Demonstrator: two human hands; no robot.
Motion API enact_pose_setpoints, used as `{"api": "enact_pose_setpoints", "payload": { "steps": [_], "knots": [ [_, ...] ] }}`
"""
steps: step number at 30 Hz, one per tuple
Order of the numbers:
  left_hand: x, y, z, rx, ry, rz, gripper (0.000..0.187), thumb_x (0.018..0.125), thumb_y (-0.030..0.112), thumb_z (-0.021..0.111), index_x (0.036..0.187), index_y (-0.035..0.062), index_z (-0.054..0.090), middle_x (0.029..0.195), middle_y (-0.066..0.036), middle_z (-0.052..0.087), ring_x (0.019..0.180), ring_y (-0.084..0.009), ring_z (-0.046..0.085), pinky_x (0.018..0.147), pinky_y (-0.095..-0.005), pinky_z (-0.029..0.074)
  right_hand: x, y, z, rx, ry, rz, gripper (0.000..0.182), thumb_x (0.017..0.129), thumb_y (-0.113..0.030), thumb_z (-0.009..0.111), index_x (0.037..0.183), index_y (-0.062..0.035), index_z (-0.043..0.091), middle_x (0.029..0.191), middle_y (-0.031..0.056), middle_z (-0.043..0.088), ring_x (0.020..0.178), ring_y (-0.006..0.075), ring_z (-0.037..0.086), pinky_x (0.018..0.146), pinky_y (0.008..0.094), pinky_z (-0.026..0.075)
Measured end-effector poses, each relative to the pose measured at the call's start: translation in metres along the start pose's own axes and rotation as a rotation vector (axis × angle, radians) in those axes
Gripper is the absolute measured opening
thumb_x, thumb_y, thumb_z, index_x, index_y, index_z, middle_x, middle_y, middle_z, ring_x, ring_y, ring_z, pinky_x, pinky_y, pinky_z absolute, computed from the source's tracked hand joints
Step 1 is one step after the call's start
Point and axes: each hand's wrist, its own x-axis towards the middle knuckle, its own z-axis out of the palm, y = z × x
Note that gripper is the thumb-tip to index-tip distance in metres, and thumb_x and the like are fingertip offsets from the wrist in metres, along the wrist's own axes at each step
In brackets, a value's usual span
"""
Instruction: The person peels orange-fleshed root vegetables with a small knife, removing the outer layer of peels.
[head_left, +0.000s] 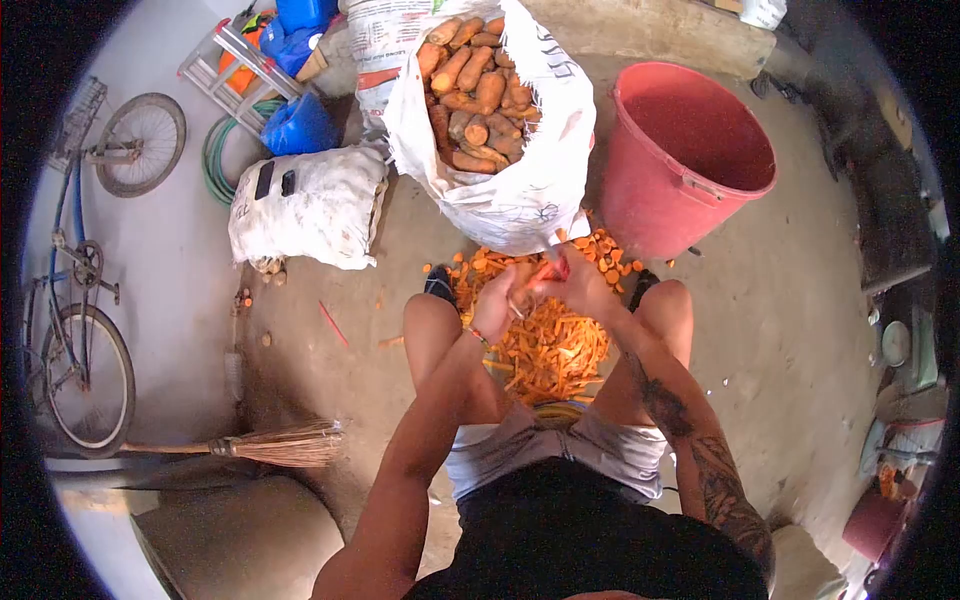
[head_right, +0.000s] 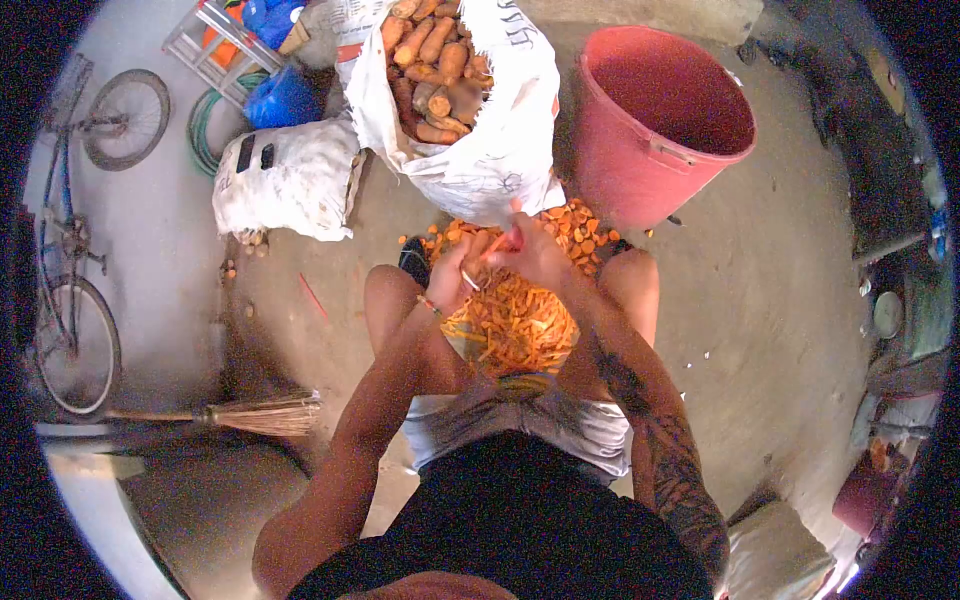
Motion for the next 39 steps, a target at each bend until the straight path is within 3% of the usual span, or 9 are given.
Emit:
{"api": "enact_pose_setpoints", "payload": {
  "steps": [6, 11, 14, 16, 22, 25, 29, 33, 39],
  "knots": [
    [0.009, -0.004, -0.033, -0.057, -0.174, -0.129, 0.038, 0.101, 0.041, 0.053, 0.121, 0.0093, 0.062, 0.102, 0.0, 0.067, 0.074, -0.01, 0.059, 0.061, -0.0277, 0.045, 0.019, 0.015, -0.013, 0.661, 0.257, -0.069, 0.032, 0.086, -0.012, 0.076, 0.107, -0.0018, 0.055, 0.084, 0.0058, 0.065, 0.08, 0.0164, 0.064, 0.072, 0.033, 0.054],
    [-0.001, 0.007, -0.013, 0.07, -0.133, -0.024, 0.036, 0.102, 0.036, 0.052, 0.115, 0.0043, 0.063, 0.091, -0.005, 0.065, 0.07, -0.0134, 0.058, 0.06, -0.0297, 0.045, 0.007, -0.018, -0.024, -0.134, 0.103, 0.112, 0.027, 0.09, -0.017, 0.072, 0.106, -0.0028, 0.056, 0.092, 0.0092, 0.069, 0.086, 0.0165, 0.067, 0.076, 0.0335, 0.055],
    [0.002, 0.003, -0.02, -0.015, -0.185, -0.066, 0.034, 0.102, 0.033, 0.049, 0.113, 0.0036, 0.062, 0.081, -0.004, 0.063, 0.066, -0.0145, 0.058, 0.061, -0.0323, 0.047, 0.021, 0.029, -0.017, 0.722, 0.138, -0.024, 0.029, 0.089, -0.02, 0.074, 0.105, -0.0029, 0.057, 0.092, 0.0077, 0.071, 0.087, 0.0198, 0.069, 0.073, 0.0375, 0.055],
    [0.009, -0.004, -0.004, -0.012, -0.019, 0.009, 0.036, 0.102, 0.036, 0.049, 0.11, 0.004, 0.062, 0.078, -0.004, 0.061, 0.065, -0.0154, 0.057, 0.061, -0.0338, 0.047, 0.006, -0.046, -0.026, -0.114, 0.078, 0.098, 0.028, 0.087, -0.018, 0.075, 0.102, -0.0018, 0.057, 0.089, 0.0087, 0.071, 0.082, 0.0207, 0.069, 0.073, 0.0384, 0.056],
    [0.021, -0.009, -0.044, -0.155, -0.433, -0.045, 0.041, 0.1, 0.032, 0.054, 0.124, -0.0003, 0.062, 0.102, -0.008, 0.071, 0.087, -0.0158, 0.067, 0.074, -0.0273, 0.051, 0.021, 0.061, -0.005, 0.274, 0.287, -0.01, 0.03, 0.081, -0.01, 0.078, 0.096, -0.0034, 0.054, 0.082, 0.0065, 0.061, 0.075, 0.017, 0.06, 0.068, 0.0348, 0.051],
    [-0.005, 0.01, 0.013, -0.032, -0.073, 0.063, 0.041, 0.102, 0.032, 0.048, 0.123, -0.001, 0.061, 0.09, -0.005, 0.066, 0.078, -0.0167, 0.064, 0.065, -0.0316, 0.048, 0.0, -0.057, -0.021, -0.378, -0.035, 0.057, 0.027, 0.085, -0.003, 0.073, 0.109, -0.0007, 0.059, 0.085, 0.0058, 0.064, 0.079, 0.0163, 0.061, 0.072, 0.0303, 0.051],
    [0.0, 0.01, -0.017, 0.091, -0.262, 0.01, 0.037, 0.101, 0.03, 0.052, 0.12, 0.0011, 0.065, 0.091, -0.001, 0.065, 0.077, -0.0122, 0.061, 0.067, -0.0275, 0.05, 0.025, 0.036, -0.022, 0.372, 0.27, 0.029, 0.035, 0.084, -0.008, 0.075, 0.114, -0.0004, 0.059, 0.085, 0.0046, 0.063, 0.082, 0.015, 0.062, 0.073, 0.0293, 0.05],
    [-0.009, 0.01, 0.002, 0.124, -0.052, 0.035, 0.034, 0.1, 0.033, 0.053, 0.111, 0.004, 0.068, 0.08, 0.001, 0.06, 0.067, -0.0106, 0.055, 0.061, -0.0267, 0.044, 0.018, -0.014, -0.036, -0.261, 0.158, 0.032, 0.017, 0.091, -0.004, 0.067, 0.105, 0.001, 0.058, 0.089, 0.006, 0.067, 0.082, 0.0152, 0.066, 0.074, 0.0275, 0.052],
    [-0.003, 0.01, -0.003, 0.043, -0.15, -0.019, 0.03, 0.101, 0.037, 0.052, 0.099, 0.0101, 0.065, 0.074, 0.002, 0.056, 0.061, -0.0112, 0.05, 0.056, -0.0294, 0.041, 0.023, 0.015, -0.017, 0.419, 0.144, -0.008, 0.021, 0.086, 0.002, 0.07, 0.103, 0.0025, 0.057, 0.092, 0.0086, 0.063, 0.083, 0.0174, 0.066, 0.071, 0.0325, 0.056]
  ]
}}
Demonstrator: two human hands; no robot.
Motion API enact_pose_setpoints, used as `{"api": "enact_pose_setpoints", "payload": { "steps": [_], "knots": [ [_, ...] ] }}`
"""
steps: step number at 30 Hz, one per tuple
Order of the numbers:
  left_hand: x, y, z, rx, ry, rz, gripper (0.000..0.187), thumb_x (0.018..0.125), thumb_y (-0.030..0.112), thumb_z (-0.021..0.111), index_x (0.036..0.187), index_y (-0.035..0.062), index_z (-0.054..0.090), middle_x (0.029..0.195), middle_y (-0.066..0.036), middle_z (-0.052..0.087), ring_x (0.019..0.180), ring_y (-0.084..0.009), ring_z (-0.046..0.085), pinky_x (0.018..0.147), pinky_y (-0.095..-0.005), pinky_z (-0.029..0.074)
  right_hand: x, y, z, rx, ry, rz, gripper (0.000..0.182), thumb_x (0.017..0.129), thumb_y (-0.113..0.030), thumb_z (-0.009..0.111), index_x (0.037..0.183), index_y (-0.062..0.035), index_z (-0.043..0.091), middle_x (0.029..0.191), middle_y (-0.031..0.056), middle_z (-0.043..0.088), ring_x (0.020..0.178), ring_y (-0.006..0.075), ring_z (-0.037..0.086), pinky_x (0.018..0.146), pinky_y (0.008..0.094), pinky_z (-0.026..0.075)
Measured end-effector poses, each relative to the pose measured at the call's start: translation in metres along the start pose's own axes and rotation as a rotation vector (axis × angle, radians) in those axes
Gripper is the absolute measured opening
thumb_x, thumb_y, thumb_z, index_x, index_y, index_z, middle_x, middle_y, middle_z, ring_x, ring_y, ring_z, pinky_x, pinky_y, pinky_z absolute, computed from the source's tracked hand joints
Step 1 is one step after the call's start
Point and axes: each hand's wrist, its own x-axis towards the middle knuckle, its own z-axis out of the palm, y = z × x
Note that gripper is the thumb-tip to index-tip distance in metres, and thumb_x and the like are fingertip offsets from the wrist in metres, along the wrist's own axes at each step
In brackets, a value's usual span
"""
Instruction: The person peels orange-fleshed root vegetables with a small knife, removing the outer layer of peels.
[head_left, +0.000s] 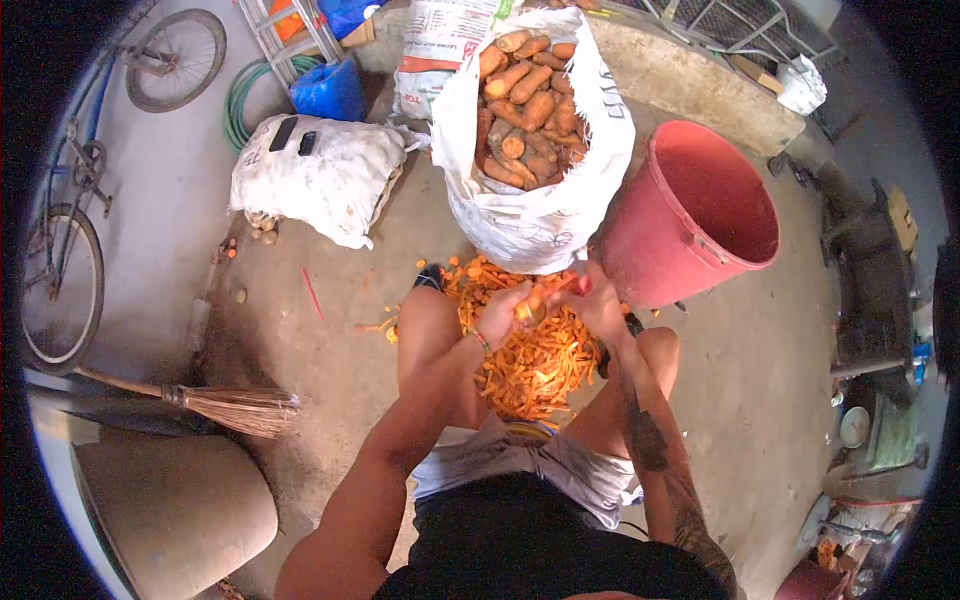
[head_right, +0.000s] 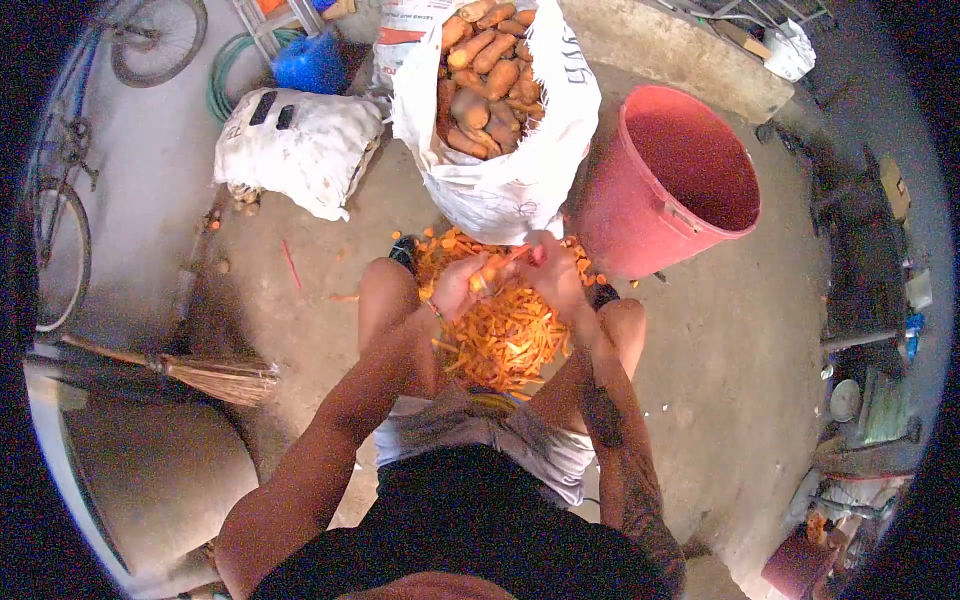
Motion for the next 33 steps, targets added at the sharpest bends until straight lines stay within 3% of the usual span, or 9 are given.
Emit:
{"api": "enact_pose_setpoints", "payload": {
  "steps": [7, 9, 11, 15, 19, 23, 27, 30, 33],
  "knots": [
    [0.0, -0.001, 0.003, 0.006, 0.067, 0.004, 0.034, 0.102, 0.039, 0.049, 0.103, 0.0098, 0.065, 0.075, 0.002, 0.057, 0.06, -0.01, 0.049, 0.055, -0.0288, 0.039, -0.013, -0.049, 0.012, -0.406, -0.103, -0.009, 0.029, 0.087, 0.001, 0.07, 0.111, 0.0035, 0.054, 0.097, 0.011, 0.065, 0.086, 0.0159, 0.064, 0.068, 0.0321, 0.053],
    [-0.008, 0.004, 0.01, 0.025, 0.004, -0.008, 0.035, 0.103, 0.039, 0.048, 0.104, 0.009, 0.065, 0.076, 0.001, 0.058, 0.059, -0.0101, 0.049, 0.055, -0.0287, 0.039, -0.002, -0.027, 0.015, 0.225, -0.105, 0.007, 0.029, 0.087, 0.0, 0.07, 0.111, 0.0033, 0.054, 0.092, 0.0095, 0.064, 0.083, 0.0172, 0.063, 0.07, 0.0327, 0.053],
    [-0.005, -0.004, -0.003, -0.066, -0.046, -0.016, 0.035, 0.103, 0.038, 0.047, 0.106, 0.0085, 0.065, 0.077, 0.0, 0.06, 0.06, -0.0105, 0.05, 0.056, -0.0286, 0.04, -0.002, -0.022, -0.002, -0.26, 0.207, 0.294, 0.027, 0.087, -0.003, 0.071, 0.107, 0.002, 0.054, 0.08, 0.0044, 0.054, 0.082, 0.0177, 0.061, 0.073, 0.0329, 0.052],
    [0.01, -0.005, 0.008, -0.093, 0.136, 0.054, 0.034, 0.103, 0.035, 0.047, 0.103, 0.0049, 0.063, 0.076, -0.002, 0.06, 0.059, -0.0128, 0.05, 0.056, -0.0304, 0.041, -0.02, -0.046, 0.017, -0.57, -0.128, 0.04, 0.023, 0.09, -0.012, 0.073, 0.103, -0.0001, 0.058, 0.082, 0.0017, 0.055, 0.078, 0.0155, 0.058, 0.069, 0.0311, 0.049],
    [0.013, -0.01, -0.017, -0.097, -0.104, 0.046, 0.037, 0.103, 0.034, 0.046, 0.108, 0.002, 0.063, 0.086, -0.007, 0.066, 0.061, -0.0139, 0.055, 0.056, -0.0301, 0.042, 0.002, 0.027, -0.004, 0.053, 0.197, 0.127, 0.033, 0.085, -0.014, 0.079, 0.109, 0.0003, 0.06, 0.083, 0.0017, 0.057, 0.075, 0.0136, 0.054, 0.068, 0.0315, 0.048],
    [0.008, -0.002, -0.001, -0.056, 0.033, 0.02, 0.035, 0.102, 0.035, 0.048, 0.111, 0.0039, 0.062, 0.08, -0.003, 0.061, 0.057, -0.0115, 0.05, 0.054, -0.0284, 0.038, -0.024, -0.06, 0.021, -0.721, -0.12, 0.03, 0.026, 0.087, -0.009, 0.072, 0.103, 0.0042, 0.056, 0.086, 0.0071, 0.07, 0.078, 0.0168, 0.065, 0.073, 0.0324, 0.054],
    [0.007, -0.01, -0.009, -0.046, 0.019, 0.041, 0.035, 0.102, 0.036, 0.049, 0.112, 0.0053, 0.062, 0.08, -0.001, 0.062, 0.057, -0.0105, 0.05, 0.053, -0.026, 0.038, -0.005, -0.036, 0.002, -0.172, 0.402, 0.267, 0.04, 0.082, -0.016, 0.08, 0.112, -0.0001, 0.059, 0.082, 0.0083, 0.06, 0.074, 0.0182, 0.058, 0.068, 0.0347, 0.048],
    [0.005, 0.001, 0.004, -0.059, 0.098, 0.056, 0.033, 0.101, 0.036, 0.051, 0.11, 0.0058, 0.062, 0.079, -0.001, 0.061, 0.058, -0.0108, 0.051, 0.054, -0.0265, 0.039, -0.021, -0.04, 0.011, -0.685, -0.064, -0.093, 0.037, 0.084, -0.022, 0.078, 0.107, -0.0001, 0.057, 0.088, 0.0109, 0.072, 0.08, 0.0211, 0.07, 0.07, 0.0353, 0.054],
    [0.009, -0.008, -0.013, 0.035, -0.048, 0.076, 0.036, 0.102, 0.035, 0.051, 0.109, 0.0023, 0.065, 0.078, -0.003, 0.062, 0.059, -0.0134, 0.055, 0.055, -0.0308, 0.045, -0.005, 0.037, -0.006, -0.315, 0.14, 0.075, 0.045, 0.081, -0.027, 0.081, 0.112, -0.0031, 0.058, 0.087, 0.0116, 0.069, 0.083, 0.0237, 0.07, 0.071, 0.0376, 0.054]
  ]
}}
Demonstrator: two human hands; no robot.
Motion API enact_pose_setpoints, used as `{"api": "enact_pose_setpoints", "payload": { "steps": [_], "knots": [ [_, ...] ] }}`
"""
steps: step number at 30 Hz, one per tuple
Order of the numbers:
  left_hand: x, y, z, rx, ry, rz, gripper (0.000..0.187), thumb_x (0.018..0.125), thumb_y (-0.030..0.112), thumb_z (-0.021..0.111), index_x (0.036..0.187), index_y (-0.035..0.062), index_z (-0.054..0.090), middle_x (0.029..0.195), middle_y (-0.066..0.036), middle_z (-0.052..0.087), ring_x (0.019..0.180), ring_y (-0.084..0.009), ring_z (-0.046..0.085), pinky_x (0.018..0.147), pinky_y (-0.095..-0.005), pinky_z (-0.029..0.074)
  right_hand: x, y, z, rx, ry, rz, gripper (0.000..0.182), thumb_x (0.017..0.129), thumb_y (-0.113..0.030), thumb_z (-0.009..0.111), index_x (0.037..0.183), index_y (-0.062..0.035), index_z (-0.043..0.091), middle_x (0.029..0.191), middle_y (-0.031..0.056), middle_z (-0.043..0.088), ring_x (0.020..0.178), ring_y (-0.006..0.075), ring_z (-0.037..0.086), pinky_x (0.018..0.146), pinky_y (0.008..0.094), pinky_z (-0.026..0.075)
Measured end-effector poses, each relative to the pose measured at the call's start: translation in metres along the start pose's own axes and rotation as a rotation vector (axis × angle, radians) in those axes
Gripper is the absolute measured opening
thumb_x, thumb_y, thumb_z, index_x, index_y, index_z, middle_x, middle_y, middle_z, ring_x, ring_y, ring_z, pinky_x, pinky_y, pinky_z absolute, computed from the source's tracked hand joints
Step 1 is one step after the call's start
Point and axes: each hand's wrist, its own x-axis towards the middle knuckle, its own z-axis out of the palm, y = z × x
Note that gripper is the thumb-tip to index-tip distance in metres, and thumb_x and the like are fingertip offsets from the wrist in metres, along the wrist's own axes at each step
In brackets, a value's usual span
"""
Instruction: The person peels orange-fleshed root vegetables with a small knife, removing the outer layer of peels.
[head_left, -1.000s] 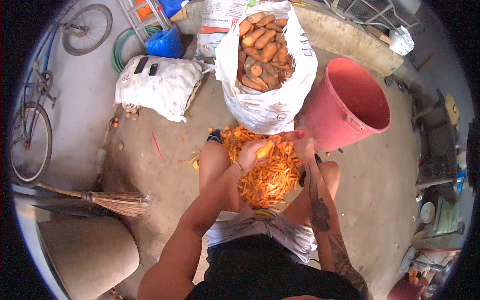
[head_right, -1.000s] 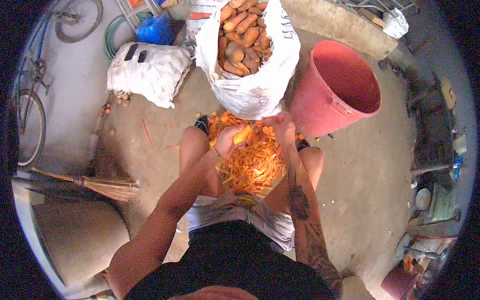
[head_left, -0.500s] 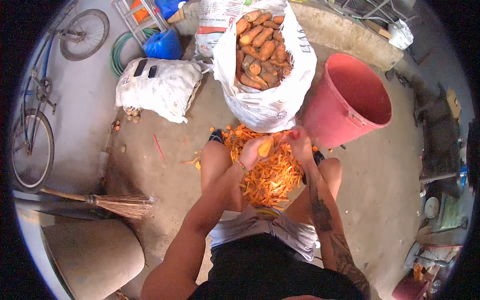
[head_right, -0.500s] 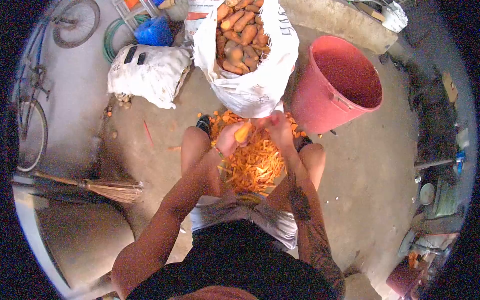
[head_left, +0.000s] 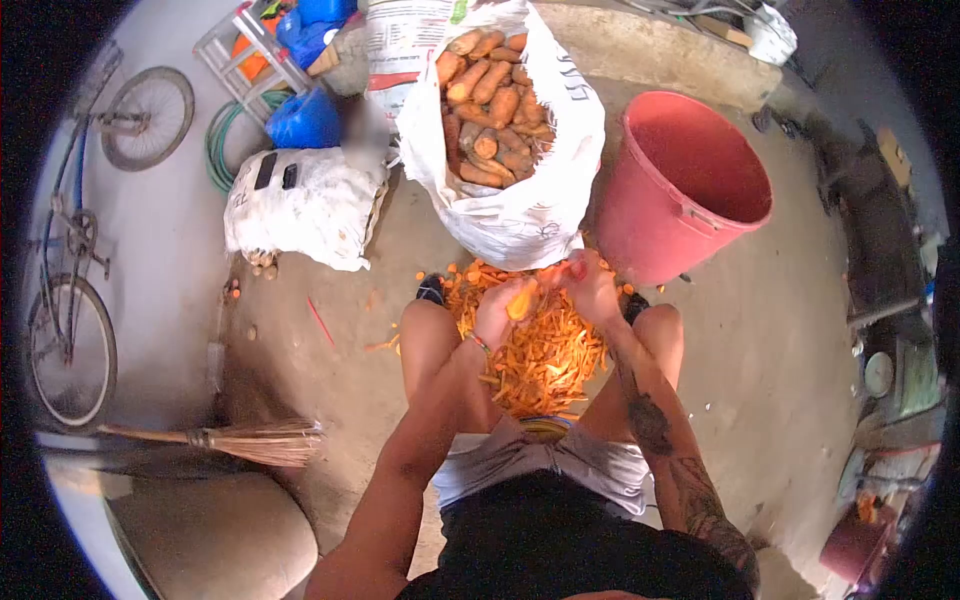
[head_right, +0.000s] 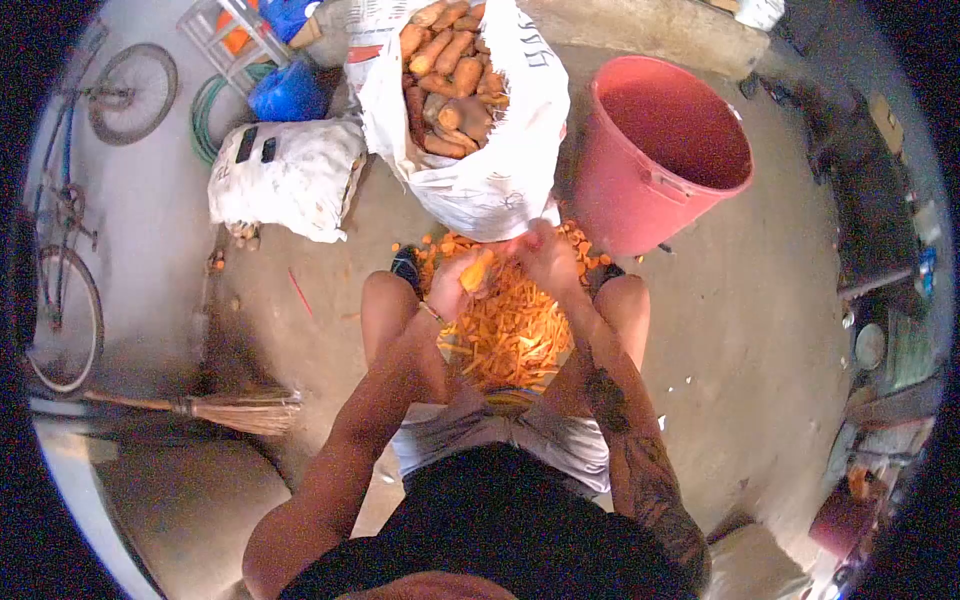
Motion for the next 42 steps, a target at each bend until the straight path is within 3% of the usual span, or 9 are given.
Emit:
{"api": "enact_pose_setpoints", "payload": {
  "steps": [6, 10, 13, 18, 21, 26, 30, 34, 42],
  "knots": [
    [0.0, 0.001, 0.031, -0.023, 0.279, 0.082, 0.039, 0.102, 0.036, 0.05, 0.111, 0.001, 0.065, 0.075, -0.004, 0.063, 0.057, -0.0135, 0.053, 0.054, -0.0317, 0.043, -0.031, -0.086, -0.007, -0.435, -0.142, -0.21, 0.043, 0.083, -0.028, 0.078, 0.109, -0.0001, 0.057, 0.087, 0.0095, 0.07, 0.08, 0.0235, 0.07, 0.069, 0.0402, 0.054],
    [-0.003, 0.004, 0.005, -0.018, -0.027, -0.028, 0.037, 0.102, 0.035, 0.05, 0.111, 0.0029, 0.065, 0.082, -0.006, 0.067, 0.063, -0.0139, 0.058, 0.056, -0.0301, 0.046, -0.006, -0.031, -0.009, 0.114, 0.235, 0.097, 0.047, 0.082, -0.027, 0.079, 0.118, -0.0062, 0.058, 0.087, 0.0114, 0.069, 0.081, 0.0294, 0.07, 0.072, 0.0399, 0.054],
    [-0.003, 0.008, 0.01, -0.052, 0.046, -0.06, 0.035, 0.101, 0.034, 0.05, 0.112, 0.0041, 0.066, 0.083, -0.005, 0.067, 0.065, -0.0133, 0.059, 0.054, -0.0289, 0.045, -0.028, -0.079, -0.011, -0.344, -0.253, -0.167, 0.041, 0.086, -0.027, 0.075, 0.109, 0.0005, 0.055, 0.087, 0.0103, 0.07, 0.08, 0.0251, 0.07, 0.069, 0.0386, 0.055],
    [-0.008, 0.006, 0.016, -0.104, 0.101, -0.053, 0.035, 0.103, 0.035, 0.047, 0.108, 0.0043, 0.065, 0.08, -0.004, 0.066, 0.062, -0.0128, 0.056, 0.051, -0.0283, 0.039, 0.006, 0.008, 0.001, 0.149, 0.254, 0.069, 0.052, 0.081, -0.034, 0.081, 0.118, -0.0064, 0.058, 0.087, 0.0121, 0.069, 0.082, 0.0293, 0.069, 0.073, 0.0414, 0.054],
    [-0.007, 0.009, 0.015, -0.054, 0.065, -0.046, 0.037, 0.102, 0.035, 0.048, 0.109, 0.003, 0.065, 0.079, -0.004, 0.064, 0.059, -0.012, 0.053, 0.05, -0.0285, 0.038, -0.029, -0.081, -0.01, -0.361, -0.229, -0.174, 0.041, 0.086, -0.029, 0.077, 0.105, -0.0009, 0.056, 0.086, 0.01, 0.069, 0.082, 0.0241, 0.07, 0.067, 0.0396, 0.054],
    [-0.013, 0.013, 0.022, -0.058, 0.125, -0.077, 0.035, 0.101, 0.035, 0.051, 0.107, 0.0028, 0.065, 0.073, -0.003, 0.061, 0.056, -0.0122, 0.051, 0.049, -0.0278, 0.036, -0.006, -0.032, -0.014, -0.031, 0.203, 0.099, 0.053, 0.083, -0.027, 0.082, 0.121, -0.0031, 0.053, 0.082, 0.0116, 0.066, 0.077, 0.0249, 0.068, 0.069, 0.0379, 0.052],
    [-0.006, 0.009, 0.006, -0.065, 0.026, -0.065, 0.03, 0.1, 0.033, 0.054, 0.1, 0.0051, 0.064, 0.07, -0.002, 0.058, 0.053, -0.0125, 0.05, 0.05, -0.0288, 0.037, -0.029, -0.08, -0.015, -0.268, -0.164, -0.203, 0.042, 0.086, -0.033, 0.077, 0.101, -0.0019, 0.054, 0.082, 0.0119, 0.064, 0.077, 0.03, 0.066, 0.068, 0.0416, 0.051],
    [-0.01, 0.01, 0.01, -0.135, 0.049, -0.068, 0.032, 0.101, 0.034, 0.053, 0.111, 0.0051, 0.061, 0.078, -0.002, 0.059, 0.061, -0.0123, 0.052, 0.055, -0.0273, 0.04, -0.01, -0.05, -0.024, -0.387, 0.246, 0.068, 0.042, 0.089, -0.043, 0.072, 0.102, -0.0056, 0.056, 0.086, 0.0133, 0.067, 0.079, 0.0339, 0.068, 0.067, 0.0446, 0.051],
    [-0.011, 0.011, 0.012, -0.246, 0.003, -0.09, 0.04, 0.103, 0.032, 0.048, 0.127, 0.0015, 0.054, 0.103, -0.008, 0.068, 0.086, -0.016, 0.063, 0.079, -0.0329, 0.052, -0.036, -0.081, -0.009, -0.403, -0.255, -0.209, 0.069, 0.079, -0.063, 0.072, 0.125, -0.0124, 0.064, 0.086, 0.0087, 0.07, 0.078, 0.0289, 0.07, 0.067, 0.041, 0.054]
  ]
}}
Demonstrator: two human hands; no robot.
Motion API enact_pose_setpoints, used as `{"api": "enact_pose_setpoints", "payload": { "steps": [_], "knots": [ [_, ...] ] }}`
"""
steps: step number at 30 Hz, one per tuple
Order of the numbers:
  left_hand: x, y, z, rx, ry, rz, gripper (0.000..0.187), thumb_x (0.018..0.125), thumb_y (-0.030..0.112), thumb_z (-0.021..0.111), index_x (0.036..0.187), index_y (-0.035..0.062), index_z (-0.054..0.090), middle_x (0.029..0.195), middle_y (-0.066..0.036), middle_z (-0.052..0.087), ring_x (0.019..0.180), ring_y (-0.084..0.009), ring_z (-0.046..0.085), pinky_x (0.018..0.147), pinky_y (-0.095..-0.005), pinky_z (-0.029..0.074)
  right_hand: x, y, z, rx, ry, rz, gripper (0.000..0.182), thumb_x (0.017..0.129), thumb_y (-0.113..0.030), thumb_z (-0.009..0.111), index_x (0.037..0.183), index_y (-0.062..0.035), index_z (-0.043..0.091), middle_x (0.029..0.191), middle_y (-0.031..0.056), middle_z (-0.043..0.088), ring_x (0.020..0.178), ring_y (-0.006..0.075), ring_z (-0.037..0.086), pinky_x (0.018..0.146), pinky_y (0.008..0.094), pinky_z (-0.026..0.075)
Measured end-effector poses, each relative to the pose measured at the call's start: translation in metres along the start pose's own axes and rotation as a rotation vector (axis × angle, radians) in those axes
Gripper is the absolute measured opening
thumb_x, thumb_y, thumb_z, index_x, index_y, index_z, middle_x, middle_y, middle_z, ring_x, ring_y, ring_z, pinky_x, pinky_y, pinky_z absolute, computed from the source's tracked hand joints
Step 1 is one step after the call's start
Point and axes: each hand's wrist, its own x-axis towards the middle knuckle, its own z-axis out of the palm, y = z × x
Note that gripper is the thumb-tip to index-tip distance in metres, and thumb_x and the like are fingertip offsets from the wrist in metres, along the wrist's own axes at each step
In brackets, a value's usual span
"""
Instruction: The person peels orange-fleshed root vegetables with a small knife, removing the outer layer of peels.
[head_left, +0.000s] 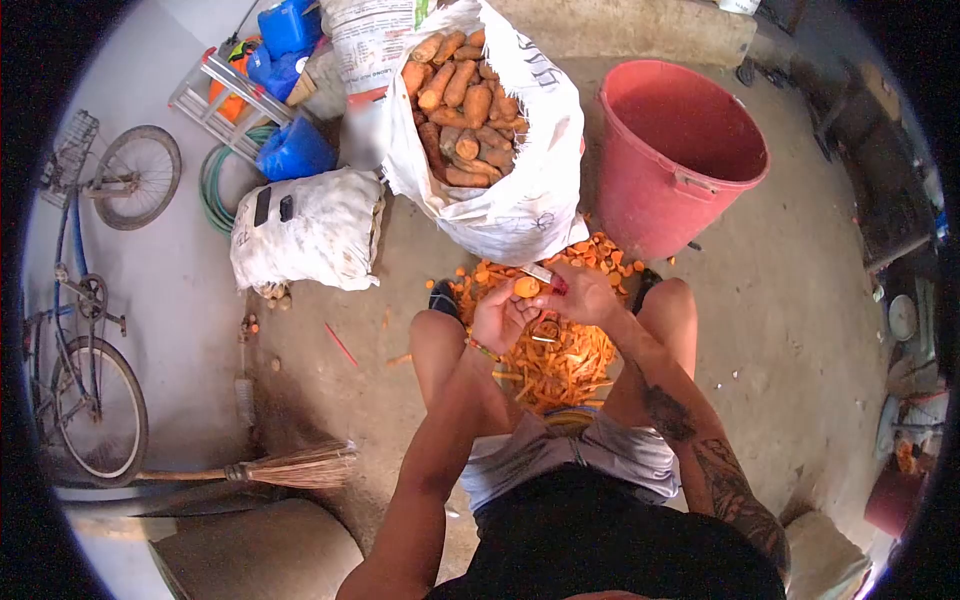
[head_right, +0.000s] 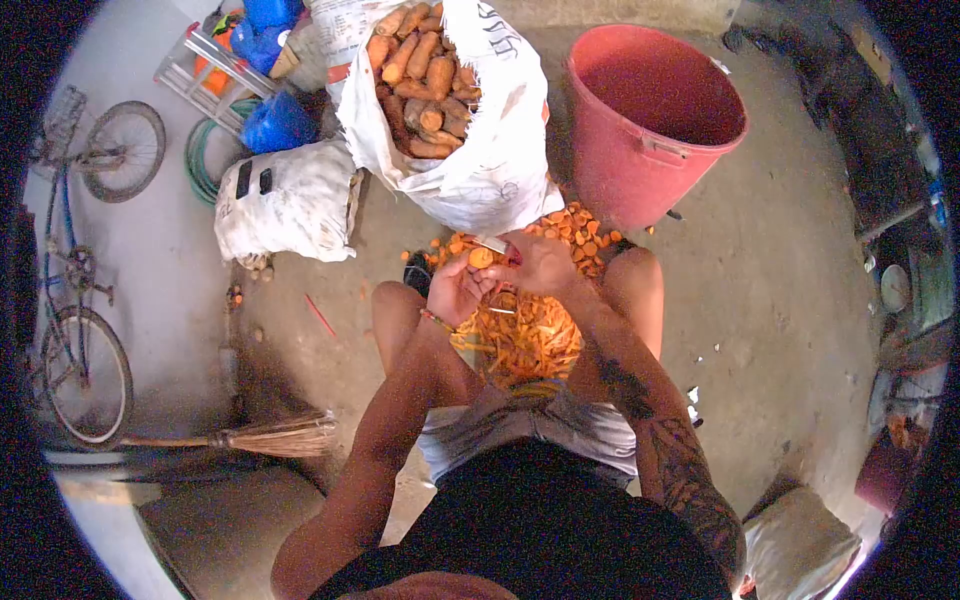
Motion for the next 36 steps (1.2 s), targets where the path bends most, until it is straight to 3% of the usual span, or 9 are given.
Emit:
{"api": "enact_pose_setpoints", "payload": {
  "steps": [3, 6, 12, 18, 22, 25, 29, 33, 36],
  "knots": [
    [0.007, -0.005, -0.018, -0.069, -0.118, -0.058, 0.041, 0.103, 0.03, 0.048, 0.128, -0.0008, 0.053, 0.109, -0.009, 0.068, 0.091, -0.0178, 0.064, 0.081, -0.033, 0.052, 0.001, 0.0, 0.006, 0.002, -0.012, 0.004, 0.069, 0.08, -0.064, 0.071, 0.122, -0.0097, 0.064, 0.087, 0.0094, 0.07, 0.078, 0.0291, 0.07, 0.066, 0.041, 0.053],
    [0.009, -0.005, -0.018, -0.042, -0.156, -0.061, 0.039, 0.102, 0.028, 0.05, 0.127, -0.0012, 0.053, 0.109, -0.01, 0.068, 0.091, -0.0182, 0.064, 0.084, -0.0332, 0.053, 0.0, 0.003, 0.014, 0.004, 0.091, -0.069, 0.063, 0.081, -0.065, 0.069, 0.105, -0.0061, 0.068, 0.079, 0.0121, 0.069, 0.073, 0.0315, 0.069, 0.063, 0.0419, 0.052],
    [0.007, -0.011, -0.026, -0.144, -0.102, -0.015, 0.028, 0.099, 0.024, 0.055, 0.115, 0.0012, 0.061, 0.106, -0.009, 0.071, 0.094, -0.0174, 0.068, 0.082, -0.0324, 0.055, -0.002, 0.004, 0.017, -0.118, 0.044, -0.08, 0.06, 0.085, -0.063, 0.065, 0.071, -0.0045, 0.065, 0.064, 0.0158, 0.063, 0.063, 0.0352, 0.065, 0.057, 0.0447, 0.05],
    [-0.001, -0.006, -0.012, -0.006, -0.001, 0.059, 0.021, 0.099, 0.024, 0.058, 0.108, 0.0051, 0.061, 0.098, -0.006, 0.07, 0.083, -0.0138, 0.068, 0.072, -0.0305, 0.056, -0.004, -0.005, 0.021, 0.056, 0.126, -0.036, 0.056, 0.087, -0.061, 0.064, 0.081, -0.0051, 0.066, 0.069, 0.0141, 0.066, 0.062, 0.033, 0.067, 0.056, 0.0444, 0.051],
    [-0.007, -0.003, -0.01, 0.354, 0.103, -0.043, 0.026, 0.1, 0.032, 0.061, 0.107, 0.0064, 0.063, 0.09, -0.004, 0.069, 0.068, -0.0115, 0.063, 0.06, -0.0261, 0.052, -0.001, -0.001, 0.005, 0.016, -0.22, 0.13, 0.052, 0.09, -0.056, 0.061, 0.094, -0.0049, 0.068, 0.069, 0.0144, 0.066, 0.059, 0.0288, 0.067, 0.055, 0.0435, 0.052],
    [-0.012, 0.014, -0.002, 0.623, 0.238, -0.016, 0.026, 0.099, 0.032, 0.062, 0.107, 0.0067, 0.062, 0.091, -0.004, 0.07, 0.069, -0.0109, 0.063, 0.059, -0.0252, 0.05, 0.014, 0.012, -0.036, 0.32, -0.479, 0.324, 0.053, 0.093, -0.054, 0.058, 0.095, -0.0028, 0.068, 0.065, 0.0133, 0.065, 0.054, 0.0222, 0.065, 0.049, 0.0373, 0.051],
    [0.003, 0.069, 0.014, 0.704, 0.264, 0.238, 0.022, 0.098, 0.026, 0.066, 0.103, 0.0063, 0.059, 0.087, -0.002, 0.066, 0.067, -0.0076, 0.056, 0.061, -0.0223, 0.047, 0.03, 0.021, -0.116, 0.849, 0.292, 0.65, 0.052, 0.097, -0.052, 0.056, 0.089, -0.0014, 0.066, 0.061, 0.0099, 0.063, 0.05, 0.0171, 0.063, 0.04, 0.0265, 0.043],
    [0.059, 0.134, 0.045, 0.856, 0.215, 0.598, 0.024, 0.097, 0.022, 0.067, 0.11, 0.0029, 0.06, 0.09, -0.003, 0.067, 0.081, -0.0103, 0.062, 0.071, -0.0241, 0.05, 0.04, 0.081, -0.088, 0.679, 0.252, 0.384, 0.047, 0.095, -0.053, 0.06, 0.091, -0.0057, 0.067, 0.068, 0.0074, 0.066, 0.057, 0.0185, 0.065, 0.049, 0.0316, 0.048],
    [0.124, 0.186, 0.045, 1.424, 0.344, 0.767, 0.042, 0.09, 0.027, 0.069, 0.118, -0.0016, 0.058, 0.107, -0.017, 0.068, 0.097, -0.0301, 0.066, 0.083, -0.0362, 0.052, 0.029, 0.088, -0.048, 0.128, 0.137, 0.287, 0.044, 0.092, -0.05, 0.065, 0.092, -0.0065, 0.066, 0.071, 0.0074, 0.067, 0.066, 0.0224, 0.068, 0.061, 0.0372, 0.052]
  ]
}}
